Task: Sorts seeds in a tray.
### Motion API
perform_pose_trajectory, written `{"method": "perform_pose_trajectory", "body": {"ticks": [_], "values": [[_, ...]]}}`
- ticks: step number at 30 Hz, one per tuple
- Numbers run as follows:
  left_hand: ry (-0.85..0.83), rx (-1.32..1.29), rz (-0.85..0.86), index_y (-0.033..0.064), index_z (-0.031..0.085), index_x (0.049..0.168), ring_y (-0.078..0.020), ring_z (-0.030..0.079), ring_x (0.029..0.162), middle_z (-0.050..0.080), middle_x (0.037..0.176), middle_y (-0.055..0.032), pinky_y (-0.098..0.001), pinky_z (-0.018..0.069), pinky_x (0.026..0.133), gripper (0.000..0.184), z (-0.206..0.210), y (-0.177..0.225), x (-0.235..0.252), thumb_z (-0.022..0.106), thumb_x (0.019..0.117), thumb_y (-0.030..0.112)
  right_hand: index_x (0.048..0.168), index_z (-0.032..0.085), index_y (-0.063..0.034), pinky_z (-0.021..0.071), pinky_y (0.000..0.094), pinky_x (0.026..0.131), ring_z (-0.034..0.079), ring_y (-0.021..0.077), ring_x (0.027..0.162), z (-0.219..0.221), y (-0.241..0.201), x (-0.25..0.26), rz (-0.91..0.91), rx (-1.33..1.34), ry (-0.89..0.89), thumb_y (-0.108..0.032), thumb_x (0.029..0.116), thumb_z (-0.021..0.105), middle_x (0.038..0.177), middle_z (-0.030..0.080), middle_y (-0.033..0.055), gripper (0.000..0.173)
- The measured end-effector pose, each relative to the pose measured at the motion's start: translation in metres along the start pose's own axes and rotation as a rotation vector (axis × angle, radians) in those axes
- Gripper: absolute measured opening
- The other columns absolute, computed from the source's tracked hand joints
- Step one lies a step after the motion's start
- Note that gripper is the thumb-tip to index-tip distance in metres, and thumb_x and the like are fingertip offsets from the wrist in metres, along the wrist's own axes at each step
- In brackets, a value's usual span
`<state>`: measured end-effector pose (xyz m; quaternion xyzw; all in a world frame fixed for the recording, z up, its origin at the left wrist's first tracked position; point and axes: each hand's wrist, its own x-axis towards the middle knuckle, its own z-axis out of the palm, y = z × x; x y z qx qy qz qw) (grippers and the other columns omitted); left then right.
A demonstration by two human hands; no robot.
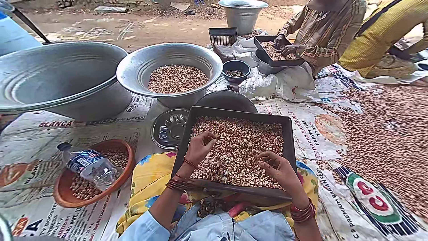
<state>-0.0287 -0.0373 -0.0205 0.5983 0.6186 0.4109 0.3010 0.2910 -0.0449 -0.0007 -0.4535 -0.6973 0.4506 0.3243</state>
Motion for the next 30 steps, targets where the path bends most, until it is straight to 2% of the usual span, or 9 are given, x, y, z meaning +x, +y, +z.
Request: {"method": "perform_pose_trajectory", "body": {"ticks": [6,11,14,17,20,22,24,26,30], "values": [[-0.055,0.259,-0.036,0.0016,0.072,0.110,-0.0184,0.052,0.068,0.061,0.080,-0.0094,-0.0380,0.0456,0.068,0.021,-0.002,0.005,-0.005,0.057,0.0967,0.010,0.115,0.071,-0.0112,0.0520,0.0185,0.063,0.062,-0.0001,0.070,0.007,0.005,-0.001,0.076,-0.066,0.022,-0.018,0.0957,0.067,0.094,0.071,-0.0040,0.021],[-0.236,0.436,-0.075,0.0039,0.073,0.120,-0.0367,0.066,0.114,0.069,0.120,-0.0210,-0.0531,0.0497,0.101,0.027,0.014,0.013,0.000,0.055,0.1009,0.008,0.118,0.071,-0.0119,0.0529,0.0242,0.067,0.063,0.0040,0.071,0.014,-0.002,-0.001,0.048,-0.182,-0.044,-0.021,0.0967,0.067,0.097,0.073,-0.0010,0.024],[-0.305,0.494,-0.148,0.0006,0.068,0.123,-0.0391,0.065,0.112,0.067,0.120,-0.0234,-0.0557,0.0484,0.100,0.027,0.003,0.020,0.003,0.055,0.1006,0.007,0.120,0.071,-0.0125,0.0559,0.0302,0.071,0.067,0.0091,0.076,0.011,0.000,-0.002,0.104,-0.245,-0.052,-0.022,0.0972,0.068,0.101,0.074,0.0008,0.025],[-0.638,0.429,-0.111,-0.0015,0.072,0.114,-0.0344,0.068,0.102,0.072,0.107,-0.0213,-0.0524,0.0502,0.096,0.020,-0.027,0.031,-0.005,0.059,0.1001,0.005,0.123,0.071,-0.0142,0.0565,0.0434,0.081,0.070,0.0185,0.087,0.007,0.004,-0.006,0.223,-0.341,-0.047,-0.022,0.0980,0.069,0.104,0.074,0.0043,0.026],[-1.049,-0.140,0.133,0.0029,0.074,0.111,-0.0061,0.071,0.090,0.076,0.102,-0.0015,-0.0271,0.0586,0.082,0.022,-0.055,0.023,-0.021,0.063,0.0956,0.014,0.129,0.068,-0.0136,0.0541,0.0517,0.090,0.069,0.0273,0.102,0.005,0.005,-0.004,0.285,-0.406,-0.046,-0.023,0.0972,0.071,0.119,0.070,0.0115,0.033],[-0.988,-0.149,0.047,0.0028,0.068,0.119,-0.0068,0.071,0.092,0.074,0.110,-0.0023,-0.0272,0.0600,0.082,0.028,-0.070,0.025,-0.029,0.066,0.0946,0.015,0.136,0.064,-0.0127,0.0520,0.0567,0.096,0.065,0.0343,0.114,0.005,0.001,-0.003,0.354,-0.506,-0.012,-0.024,0.0969,0.072,0.130,0.064,0.0171,0.041],[-0.763,0.335,-0.201,0.0049,0.066,0.127,-0.0241,0.072,0.093,0.075,0.107,-0.0112,-0.0461,0.0559,0.087,0.034,-0.078,0.033,-0.029,0.072,0.0967,0.019,0.142,0.058,-0.0123,0.0503,0.0591,0.097,0.065,0.0373,0.116,0.008,-0.008,0.000,0.498,-0.655,0.000,-0.026,0.0973,0.072,0.128,0.066,0.0181,0.049],[-0.701,0.715,-0.448,0.0067,0.066,0.131,-0.0396,0.066,0.112,0.071,0.116,-0.0201,-0.0610,0.0462,0.101,0.045,-0.067,0.027,-0.023,0.073,0.0955,0.034,0.144,0.054,-0.0128,0.0513,0.0577,0.094,0.069,0.0351,0.110,0.011,-0.011,0.004,0.624,-0.746,-0.079,-0.030,0.0977,0.071,0.117,0.072,0.0142,0.053],[-0.787,0.805,-0.476,-0.0019,0.059,0.134,-0.0446,0.060,0.123,0.064,0.127,-0.0270,-0.0627,0.0449,0.103,0.064,-0.017,0.016,-0.027,0.076,0.0908,0.042,0.143,0.054,-0.0150,0.0521,0.0555,0.089,0.070,0.0326,0.099,0.026,-0.009,0.005,0.611,-0.719,-0.310,-0.042,0.0926,0.075,0.105,0.073,0.0115,0.061]]}}
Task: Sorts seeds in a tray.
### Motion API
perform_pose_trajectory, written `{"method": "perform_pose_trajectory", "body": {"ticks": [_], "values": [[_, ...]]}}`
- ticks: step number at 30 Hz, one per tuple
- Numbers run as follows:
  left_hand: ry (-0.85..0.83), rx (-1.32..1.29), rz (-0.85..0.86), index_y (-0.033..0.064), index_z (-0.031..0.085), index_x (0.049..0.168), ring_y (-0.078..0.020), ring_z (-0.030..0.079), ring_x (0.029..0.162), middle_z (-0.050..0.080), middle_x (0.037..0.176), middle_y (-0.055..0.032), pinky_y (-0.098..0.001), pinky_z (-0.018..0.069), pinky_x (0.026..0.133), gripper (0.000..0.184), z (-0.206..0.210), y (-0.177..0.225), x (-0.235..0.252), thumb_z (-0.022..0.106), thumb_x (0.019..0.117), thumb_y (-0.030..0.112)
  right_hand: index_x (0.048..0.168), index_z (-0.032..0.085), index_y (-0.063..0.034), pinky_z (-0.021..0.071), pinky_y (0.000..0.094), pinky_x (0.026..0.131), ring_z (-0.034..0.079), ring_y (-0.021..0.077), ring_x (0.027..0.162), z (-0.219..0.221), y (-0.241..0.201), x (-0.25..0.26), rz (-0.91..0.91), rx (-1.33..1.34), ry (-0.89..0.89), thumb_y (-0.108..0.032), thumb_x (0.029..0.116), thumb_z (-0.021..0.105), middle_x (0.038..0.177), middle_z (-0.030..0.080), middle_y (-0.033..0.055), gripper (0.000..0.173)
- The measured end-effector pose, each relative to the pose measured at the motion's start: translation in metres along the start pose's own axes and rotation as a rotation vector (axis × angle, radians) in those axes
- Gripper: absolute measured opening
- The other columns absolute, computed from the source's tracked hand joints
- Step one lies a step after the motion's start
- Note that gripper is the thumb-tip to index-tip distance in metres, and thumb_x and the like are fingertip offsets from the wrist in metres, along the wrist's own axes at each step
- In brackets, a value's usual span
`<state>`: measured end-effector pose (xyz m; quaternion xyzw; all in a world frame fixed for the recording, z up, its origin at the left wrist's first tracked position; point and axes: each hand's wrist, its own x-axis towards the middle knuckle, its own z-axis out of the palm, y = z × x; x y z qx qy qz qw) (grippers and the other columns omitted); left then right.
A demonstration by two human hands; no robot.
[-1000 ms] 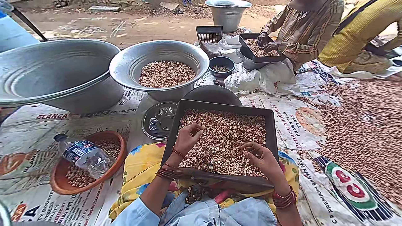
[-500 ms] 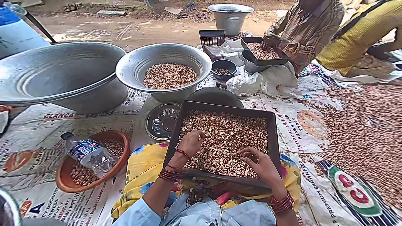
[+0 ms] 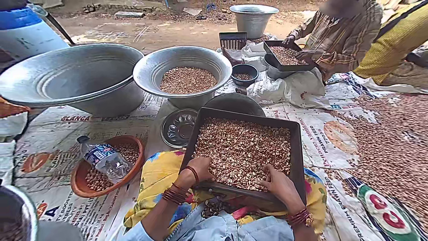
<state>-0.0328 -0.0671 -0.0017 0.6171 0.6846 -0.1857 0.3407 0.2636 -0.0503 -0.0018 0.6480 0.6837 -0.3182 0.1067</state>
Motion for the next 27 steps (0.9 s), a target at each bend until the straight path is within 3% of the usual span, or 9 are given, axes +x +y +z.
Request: {"method": "perform_pose_trajectory", "body": {"ticks": [6,8,10,13,15,17,20,23,27], "values": [[0.098,-0.350,0.191,-0.0064,0.043,0.143,-0.0419,0.060,0.123,0.061,0.129,-0.0279,-0.0585,0.0458,0.104,0.065,0.011,0.063,0.012,0.072,0.0894,0.015,0.158,0.033,-0.0083,0.0469,0.0574,0.103,0.063,0.0373,0.123,0.014,-0.035,-0.001,-0.066,-0.015,-0.060,-0.054,0.0855,0.079,0.133,0.064,0.0208,0.097],[0.155,-0.538,0.348,-0.0075,0.030,0.154,-0.0376,0.050,0.138,0.051,0.146,-0.0287,-0.0528,0.0378,0.115,0.074,0.011,0.076,0.016,0.067,0.0931,0.010,0.156,0.034,0.0000,0.0453,0.0550,0.107,0.060,0.0372,0.126,0.016,-0.032,0.009,-0.105,0.139,-0.021,-0.045,0.0873,0.080,0.135,0.062,0.0242,0.094],[0.211,-0.748,0.569,-0.0063,0.020,0.159,-0.0317,0.037,0.149,0.034,0.160,-0.0277,-0.0432,0.0284,0.123,0.075,0.008,0.084,0.016,0.059,0.0973,0.005,0.146,0.043,0.0067,0.0447,0.0502,0.108,0.059,0.0340,0.126,0.018,-0.025,0.019,-0.172,0.402,0.057,-0.026,0.0908,0.076,0.133,0.060,0.0262,0.072],[0.346,-1.003,0.797,0.0035,0.043,0.150,-0.0185,0.062,0.120,0.043,0.156,-0.0158,-0.0347,0.0539,0.097,0.056,-0.003,0.084,0.013,0.056,0.0961,0.001,0.138,0.050,0.0100,0.0450,0.0412,0.106,0.058,0.0259,0.123,0.008,-0.021,0.016,-0.299,0.701,0.235,-0.015,0.0967,0.067,0.132,0.060,0.0253,0.051],[0.447,-1.070,0.766,0.0036,0.054,0.139,-0.0152,0.070,0.100,0.055,0.143,-0.0128,-0.0333,0.0624,0.081,0.041,-0.015,0.065,0.007,0.057,0.0977,0.002,0.140,0.052,0.0070,0.0462,0.0295,0.107,0.059,0.0139,0.124,-0.003,-0.020,0.009,-0.441,0.838,0.343,-0.010,0.0998,0.059,0.136,0.061,0.0183,0.044],[0.687,-0.896,0.654,0.0025,0.068,0.122,-0.0164,0.071,0.095,0.066,0.125,-0.0128,-0.0332,0.0618,0.082,0.026,-0.022,0.034,0.009,0.061,0.0972,0.005,0.128,0.062,0.0011,0.0532,0.0218,0.096,0.064,0.0040,0.112,-0.017,-0.019,0.003,-0.633,0.886,0.439,-0.003,0.0990,0.052,0.126,0.067,0.0061,0.031],[0.911,-0.541,0.398,0.0044,0.076,0.107,-0.0269,0.069,0.090,0.070,0.107,-0.0162,-0.0448,0.0564,0.084,0.018,-0.021,-0.007,0.015,0.063,0.0952,0.007,0.123,0.065,-0.0024,0.0645,0.0268,0.073,0.073,0.0097,0.095,-0.033,-0.017,-0.010,-0.688,0.901,0.495,0.000,0.0992,0.046,0.124,0.068,0.0045,0.030],[0.868,-0.400,0.267,0.0069,0.078,0.107,-0.0334,0.068,0.091,0.069,0.105,-0.0185,-0.0521,0.0541,0.085,0.018,-0.012,-0.020,0.019,0.064,0.0959,0.008,0.122,0.067,-0.0052,0.0655,0.0302,0.070,0.075,0.0141,0.093,-0.036,-0.013,-0.014,-0.627,0.820,0.583,-0.003,0.0985,0.047,0.123,0.071,0.0046,0.031],[0.719,-0.274,0.206,0.0108,0.076,0.115,-0.0370,0.063,0.118,0.067,0.120,-0.0193,-0.0539,0.0518,0.096,0.021,-0.004,-0.013,0.029,0.069,0.0953,0.015,0.117,0.069,-0.0054,0.0641,0.0266,0.071,0.074,0.0105,0.090,-0.030,-0.005,-0.013,-0.598,0.735,0.626,-0.006,0.0990,0.050,0.115,0.073,0.0031,0.027]]}}
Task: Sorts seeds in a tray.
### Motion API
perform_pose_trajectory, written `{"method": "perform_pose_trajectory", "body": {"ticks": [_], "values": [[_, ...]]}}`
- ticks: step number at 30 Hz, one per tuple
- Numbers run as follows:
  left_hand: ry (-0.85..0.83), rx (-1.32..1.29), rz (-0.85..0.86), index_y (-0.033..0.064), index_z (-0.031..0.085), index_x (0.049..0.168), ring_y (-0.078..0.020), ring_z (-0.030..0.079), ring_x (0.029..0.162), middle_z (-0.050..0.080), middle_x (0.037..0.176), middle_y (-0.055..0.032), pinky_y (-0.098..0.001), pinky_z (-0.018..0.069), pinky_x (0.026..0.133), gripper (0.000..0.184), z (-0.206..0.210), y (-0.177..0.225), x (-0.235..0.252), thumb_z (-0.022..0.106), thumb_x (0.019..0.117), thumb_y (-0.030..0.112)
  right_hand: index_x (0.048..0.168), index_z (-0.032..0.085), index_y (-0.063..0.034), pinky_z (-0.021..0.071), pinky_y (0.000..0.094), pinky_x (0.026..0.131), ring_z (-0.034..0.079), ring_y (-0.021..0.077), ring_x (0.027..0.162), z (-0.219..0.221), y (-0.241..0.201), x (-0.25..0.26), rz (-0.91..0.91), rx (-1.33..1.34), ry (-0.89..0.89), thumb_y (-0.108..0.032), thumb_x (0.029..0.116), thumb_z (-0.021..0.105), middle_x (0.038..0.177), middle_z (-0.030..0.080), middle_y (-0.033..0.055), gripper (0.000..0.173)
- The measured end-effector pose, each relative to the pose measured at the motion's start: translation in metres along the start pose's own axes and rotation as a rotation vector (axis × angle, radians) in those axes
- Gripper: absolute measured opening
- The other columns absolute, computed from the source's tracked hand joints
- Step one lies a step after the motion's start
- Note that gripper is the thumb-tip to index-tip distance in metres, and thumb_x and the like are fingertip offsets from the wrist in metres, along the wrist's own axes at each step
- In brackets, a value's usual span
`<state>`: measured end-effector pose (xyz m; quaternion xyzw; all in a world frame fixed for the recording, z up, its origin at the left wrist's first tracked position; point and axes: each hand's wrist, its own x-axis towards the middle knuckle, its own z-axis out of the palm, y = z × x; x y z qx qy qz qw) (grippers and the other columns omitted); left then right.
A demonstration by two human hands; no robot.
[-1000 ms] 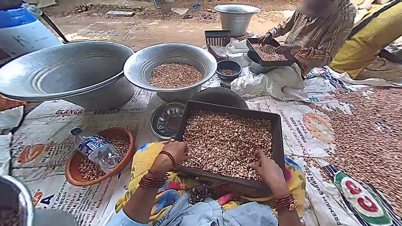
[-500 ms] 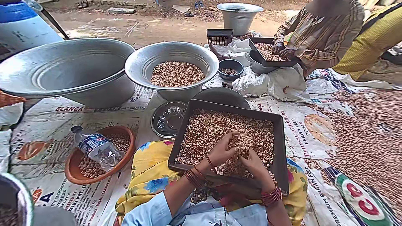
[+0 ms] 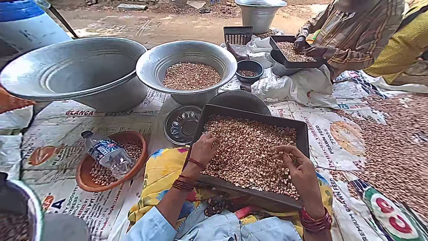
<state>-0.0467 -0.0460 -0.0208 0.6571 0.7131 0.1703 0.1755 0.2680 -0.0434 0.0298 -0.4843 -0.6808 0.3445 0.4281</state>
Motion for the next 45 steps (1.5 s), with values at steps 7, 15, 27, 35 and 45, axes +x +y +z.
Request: {"method": "perform_pose_trajectory", "body": {"ticks": [7,15,27,35,45], "values": [[0.130,-0.414,-0.028,-0.0014,0.068,0.113,-0.0211,0.069,0.084,0.070,0.100,-0.0143,-0.0398,0.0559,0.079,0.025,0.004,-0.013,0.008,0.058,0.0961,0.013,0.114,0.071,-0.0069,0.0619,0.0208,0.073,0.073,0.0045,0.086,-0.013,0.016,-0.017,0.038,-0.045,0.014,-0.012,0.0980,0.056,0.108,0.075,0.0001,0.023],[0.053,-0.244,0.002,-0.0001,0.069,0.121,-0.0367,0.067,0.102,0.069,0.113,-0.0230,-0.0519,0.0517,0.096,0.029,0.012,0.020,0.024,0.064,0.0984,0.017,0.114,0.072,-0.0086,0.0601,0.0193,0.076,0.072,0.0024,0.087,-0.005,0.012,-0.017,0.040,-0.102,-0.031,-0.015,0.0992,0.058,0.109,0.075,-0.0004,0.021],[-0.834,-1.138,0.525,0.0046,0.072,0.122,-0.0178,0.072,0.112,0.075,0.120,-0.0055,-0.0364,0.0564,0.102,0.036,-0.023,-0.037,-0.001,0.049,0.1082,0.030,0.127,0.069,-0.0144,0.0580,0.0425,0.086,0.072,0.0175,0.096,-0.016,0.026,-0.022,0.228,-0.303,-0.229,-0.020,0.1013,0.062,0.113,0.074,0.0043,0.028],[-0.275,0.117,-0.163,0.0056,0.058,0.142,-0.0417,0.057,0.130,0.056,0.143,-0.0218,-0.0601,0.0452,0.106,0.045,-0.013,0.016,0.012,0.065,0.0983,0.014,0.152,0.042,-0.0107,0.0516,0.0581,0.093,0.069,0.0396,0.107,0.007,0.016,-0.005,0.736,-0.821,-0.443,-0.038,0.0970,0.071,0.114,0.071,0.0200,0.068],[-0.341,-0.772,-0.019,-0.0097,0.045,0.141,-0.0208,0.062,0.115,0.061,0.128,-0.0217,-0.0377,0.0510,0.100,0.062,0.033,0.076,0.019,0.067,0.0824,-0.005,0.159,0.022,0.0067,0.0359,0.0452,0.118,0.046,0.0326,0.142,0.060,0.016,0.019,0.405,-0.069,-0.327,-0.002,0.0850,0.071,0.153,0.044,0.0295,0.089]]}}
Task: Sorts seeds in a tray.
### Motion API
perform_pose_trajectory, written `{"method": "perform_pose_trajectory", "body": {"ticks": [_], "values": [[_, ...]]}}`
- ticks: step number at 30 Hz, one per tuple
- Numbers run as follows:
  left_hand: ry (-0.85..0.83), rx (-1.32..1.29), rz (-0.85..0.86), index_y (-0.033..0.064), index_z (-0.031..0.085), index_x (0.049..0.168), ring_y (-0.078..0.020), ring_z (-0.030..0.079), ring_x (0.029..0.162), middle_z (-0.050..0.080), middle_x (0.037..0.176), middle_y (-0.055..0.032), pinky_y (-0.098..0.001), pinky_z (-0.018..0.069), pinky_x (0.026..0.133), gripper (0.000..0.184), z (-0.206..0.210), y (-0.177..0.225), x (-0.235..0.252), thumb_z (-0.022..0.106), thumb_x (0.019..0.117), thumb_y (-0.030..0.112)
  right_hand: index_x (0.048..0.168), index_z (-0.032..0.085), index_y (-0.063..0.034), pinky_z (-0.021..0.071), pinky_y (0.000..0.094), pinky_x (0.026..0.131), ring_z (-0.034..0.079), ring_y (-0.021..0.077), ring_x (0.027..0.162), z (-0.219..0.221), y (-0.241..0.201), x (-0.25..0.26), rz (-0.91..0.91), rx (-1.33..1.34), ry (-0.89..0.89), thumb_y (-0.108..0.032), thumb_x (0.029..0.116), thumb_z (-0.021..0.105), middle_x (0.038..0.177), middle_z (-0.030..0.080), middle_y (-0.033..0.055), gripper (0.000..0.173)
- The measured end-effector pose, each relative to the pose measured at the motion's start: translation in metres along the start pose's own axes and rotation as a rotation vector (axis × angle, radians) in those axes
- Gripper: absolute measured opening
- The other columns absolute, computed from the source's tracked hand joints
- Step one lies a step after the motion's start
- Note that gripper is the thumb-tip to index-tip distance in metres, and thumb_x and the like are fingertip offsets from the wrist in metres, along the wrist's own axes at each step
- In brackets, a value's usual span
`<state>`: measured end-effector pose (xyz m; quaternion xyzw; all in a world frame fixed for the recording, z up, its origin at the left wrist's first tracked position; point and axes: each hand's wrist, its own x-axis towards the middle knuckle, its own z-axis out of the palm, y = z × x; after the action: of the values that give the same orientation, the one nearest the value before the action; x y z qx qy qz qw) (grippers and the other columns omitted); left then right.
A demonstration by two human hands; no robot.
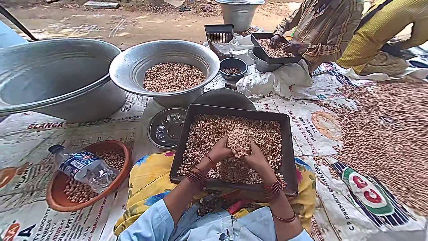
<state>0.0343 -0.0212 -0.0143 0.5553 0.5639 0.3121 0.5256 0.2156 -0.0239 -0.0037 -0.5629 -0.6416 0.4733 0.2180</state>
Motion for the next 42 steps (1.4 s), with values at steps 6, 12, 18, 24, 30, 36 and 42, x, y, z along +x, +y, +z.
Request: {"method": "perform_pose_trajectory", "body": {"ticks": [6,12,18,24,30,36,42], "values": [[0.119,-0.286,0.210,-0.0028,0.055,0.131,-0.0004,0.065,0.086,0.067,0.104,-0.0008,-0.0191,0.0557,0.077,0.042,-0.032,0.040,-0.022,0.051,0.0897,-0.013,0.121,0.064,0.0017,0.0540,0.0214,0.089,0.064,0.0016,0.100,-0.034,-0.021,-0.005,-0.396,0.230,0.147,0.006,0.0895,0.049,0.113,0.069,0.0062,0.035],[0.223,-0.003,0.432,0.0077,0.063,0.127,-0.0070,0.071,0.091,0.070,0.121,-0.0028,-0.0239,0.0604,0.076,0.035,-0.066,0.035,-0.037,0.051,0.0957,-0.002,0.110,0.074,-0.0119,0.0558,0.0335,0.085,0.067,0.0116,0.102,-0.063,-0.025,-0.025,-0.481,-0.118,0.369,0.002,0.0898,0.045,0.115,0.071,0.0041,0.038],[0.412,0.348,0.438,0.0096,0.071,0.120,-0.0115,0.073,0.091,0.073,0.117,-0.0045,-0.0326,0.0620,0.078,0.037,-0.076,0.017,-0.050,0.043,0.0988,0.000,0.111,0.074,-0.0092,0.0618,0.0297,0.071,0.072,0.0122,0.085,-0.068,-0.017,-0.042,-0.483,-0.295,0.483,0.000,0.0946,0.048,0.112,0.073,0.0069,0.032],[0.512,0.557,0.407,0.0103,0.078,0.109,-0.0266,0.074,0.080,0.077,0.092,-0.0104,-0.0510,0.0569,0.077,0.019,-0.061,0.014,-0.049,0.062,0.1005,0.016,0.110,0.078,-0.0148,0.0553,0.0490,0.065,0.071,0.0245,0.069,-0.049,-0.011,-0.039,-0.324,-0.472,0.445,-0.024,0.1014,0.060,0.082,0.075,0.0074,0.021],[0.541,0.635,0.352,0.0093,0.077,0.111,-0.0321,0.074,0.097,0.076,0.110,-0.0116,-0.0562,0.0566,0.085,0.019,-0.068,0.010,-0.055,0.062,0.0998,0.010,0.108,0.079,-0.0138,0.0535,0.0540,0.076,0.071,0.0319,0.090,-0.024,-0.013,-0.013,-0.230,-0.573,0.331,-0.018,0.0973,0.067,0.103,0.075,0.0117,0.017],[0.546,0.646,0.239,0.0095,0.077,0.114,-0.0319,0.074,0.095,0.076,0.109,-0.0119,-0.0562,0.0556,0.086,0.021,-0.089,-0.003,-0.070,0.060,0.1012,0.012,0.120,0.074,-0.0157,0.0533,0.0548,0.083,0.070,0.0332,0.102,-0.004,-0.019,0.013,-0.090,-0.677,0.213,-0.025,0.0987,0.066,0.116,0.071,0.0136,0.025],[0.533,0.663,0.136,0.0092,0.076,0.115,-0.0313,0.074,0.094,0.076,0.106,-0.0126,-0.0551,0.0553,0.086,0.021,-0.101,-0.017,-0.082,0.060,0.1019,0.013,0.117,0.074,-0.0132,0.0531,0.0553,0.083,0.069,0.0341,0.101,0.002,-0.018,0.013,-0.100,-0.665,0.176,-0.021,0.0994,0.065,0.114,0.070,0.0146,0.022]]}}
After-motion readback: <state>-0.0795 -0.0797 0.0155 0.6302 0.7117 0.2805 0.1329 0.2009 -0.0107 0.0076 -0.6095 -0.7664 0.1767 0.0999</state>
